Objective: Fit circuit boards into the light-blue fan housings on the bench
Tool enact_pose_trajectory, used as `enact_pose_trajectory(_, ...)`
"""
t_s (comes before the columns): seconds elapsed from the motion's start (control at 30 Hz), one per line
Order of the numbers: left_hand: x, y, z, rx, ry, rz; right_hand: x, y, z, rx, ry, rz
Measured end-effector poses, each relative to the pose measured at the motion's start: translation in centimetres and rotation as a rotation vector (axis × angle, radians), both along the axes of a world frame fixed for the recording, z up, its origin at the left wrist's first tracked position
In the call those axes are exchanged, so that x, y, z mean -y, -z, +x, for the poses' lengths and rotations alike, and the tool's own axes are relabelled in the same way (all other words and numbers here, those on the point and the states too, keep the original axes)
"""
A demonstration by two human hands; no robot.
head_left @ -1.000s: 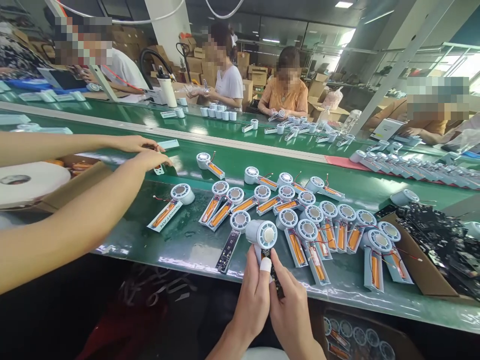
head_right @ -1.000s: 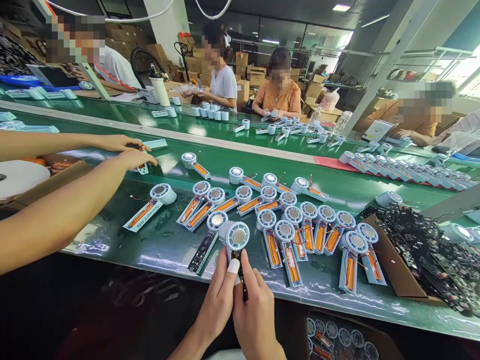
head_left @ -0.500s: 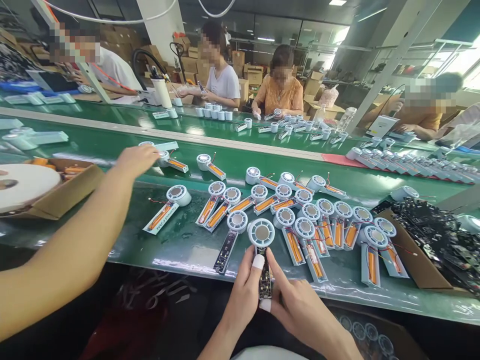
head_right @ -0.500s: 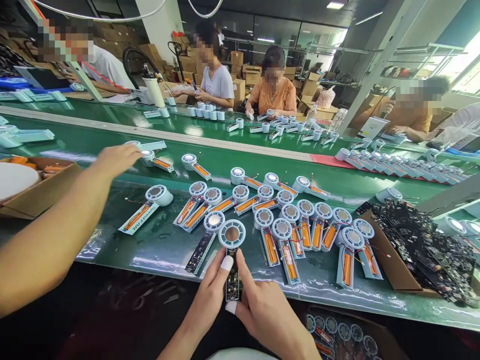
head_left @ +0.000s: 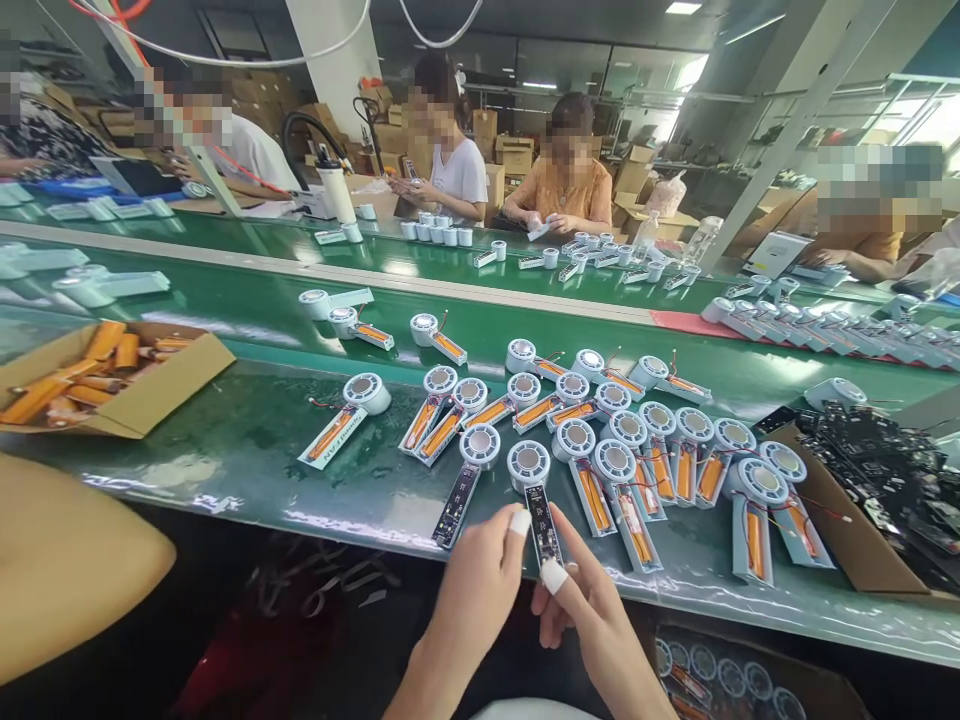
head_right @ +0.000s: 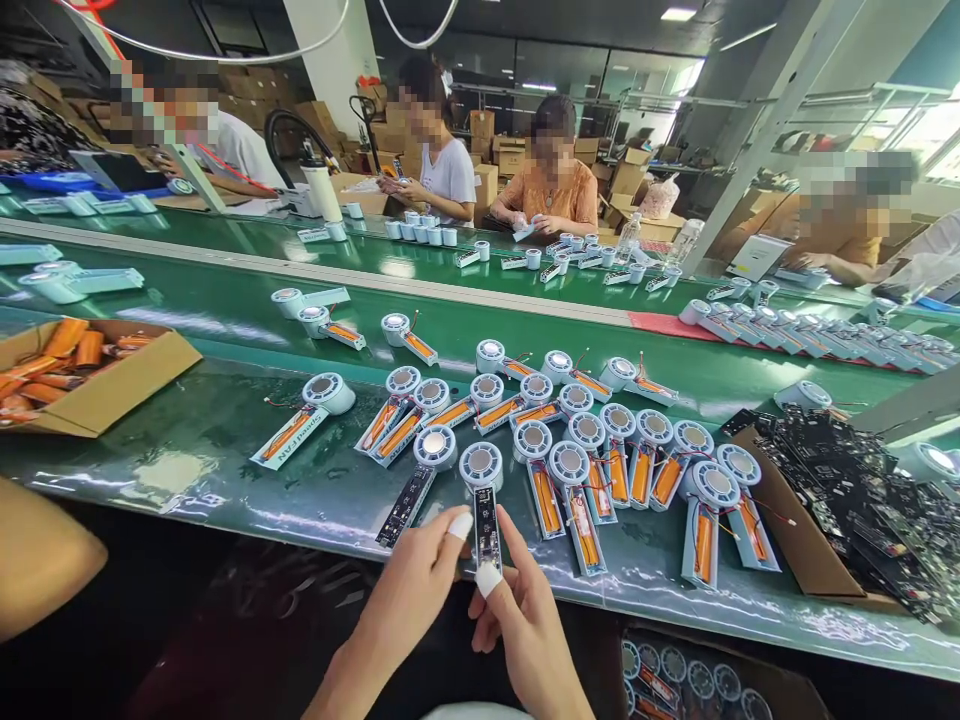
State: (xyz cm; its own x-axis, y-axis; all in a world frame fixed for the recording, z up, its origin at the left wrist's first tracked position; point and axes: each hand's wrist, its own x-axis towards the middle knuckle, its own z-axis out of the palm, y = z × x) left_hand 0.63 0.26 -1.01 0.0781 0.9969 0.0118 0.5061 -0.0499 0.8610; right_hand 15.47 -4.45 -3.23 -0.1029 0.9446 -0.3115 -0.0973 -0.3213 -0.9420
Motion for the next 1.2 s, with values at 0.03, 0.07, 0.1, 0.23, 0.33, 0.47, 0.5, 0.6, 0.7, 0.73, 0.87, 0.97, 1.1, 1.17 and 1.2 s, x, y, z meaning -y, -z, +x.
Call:
enact_pose_trajectory(0.03, 0.0, 0.2, -0.8, -0.106, -0.047, 0.127, -0.2, 0.0, 0.4, 0.086, -0.028, 0.024)
enact_pose_trajectory(0.07, 0.1, 0.6, -1.7, -0.202, -0.124, 0.270, -0.5, -0.1, 1.0, 0.207, -0.067, 0.066)
enact_pose_trajectory(0.1, 0.1, 1.1, -2.6, -0.291, -0.211, 0.407, -0.7, -0.1, 1.5, 0.362, -0.107, 0.128)
enact_pose_trajectory(0.23, -0.1, 4.1, -5.2, -0.481, -0.201, 0.628, -1.7, -0.3, 3.1, 1.072, -0.187, 0.426)
enact_pose_trajectory(0.33, 0.0, 6.1, -5.6, -0.449, -0.137, 0.653, -2.2, -0.1, 3.5, 1.262, -0.195, 0.580)
enact_pose_trajectory(0.47, 0.3, 7.0, -5.0, -0.452, -0.185, 0.697, -2.4, 0.9, 3.7, 1.180, -0.155, 0.753)
enact_pose_trajectory(0.5, 0.4, 7.1, -4.9, -0.457, -0.184, 0.711, -2.4, 1.3, 3.7, 1.170, -0.144, 0.781)
enact_pose_trajectory(0.6, 0.4, 7.1, -4.9, -0.471, -0.175, 0.746, -2.3, 2.3, 3.7, 1.163, -0.100, 0.841)
enact_pose_trajectory(0.7, 0.2, 7.1, -5.3, -0.473, -0.177, 0.748, -2.3, 2.9, 3.6, 1.156, -0.052, 0.867)
enact_pose_trajectory(0.73, 0.2, 7.2, -5.4, -0.473, -0.171, 0.745, -2.3, 3.0, 3.5, 1.156, -0.046, 0.874)
enact_pose_trajectory(0.87, 0.2, 7.3, -5.8, -0.492, -0.145, 0.762, -2.1, 3.1, 3.4, 1.187, -0.034, 0.888)
enact_pose_trajectory(0.97, 0.4, 7.1, -5.8, -0.508, -0.134, 0.749, -2.0, 2.7, 3.3, 1.206, -0.041, 0.872)
enact_pose_trajectory(1.1, 0.2, 6.1, -5.6, -0.501, -0.129, 0.645, -2.0, 1.8, 3.3, 1.204, -0.093, 0.841)
enact_pose_trajectory(1.17, 0.0, 5.4, -5.5, -0.526, -0.117, 0.617, -2.2, 1.4, 3.2, 1.231, -0.120, 0.830)
enact_pose_trajectory(1.2, -0.1, 5.1, -5.4, -0.541, -0.115, 0.616, -2.2, 1.3, 3.1, 1.251, -0.128, 0.829)
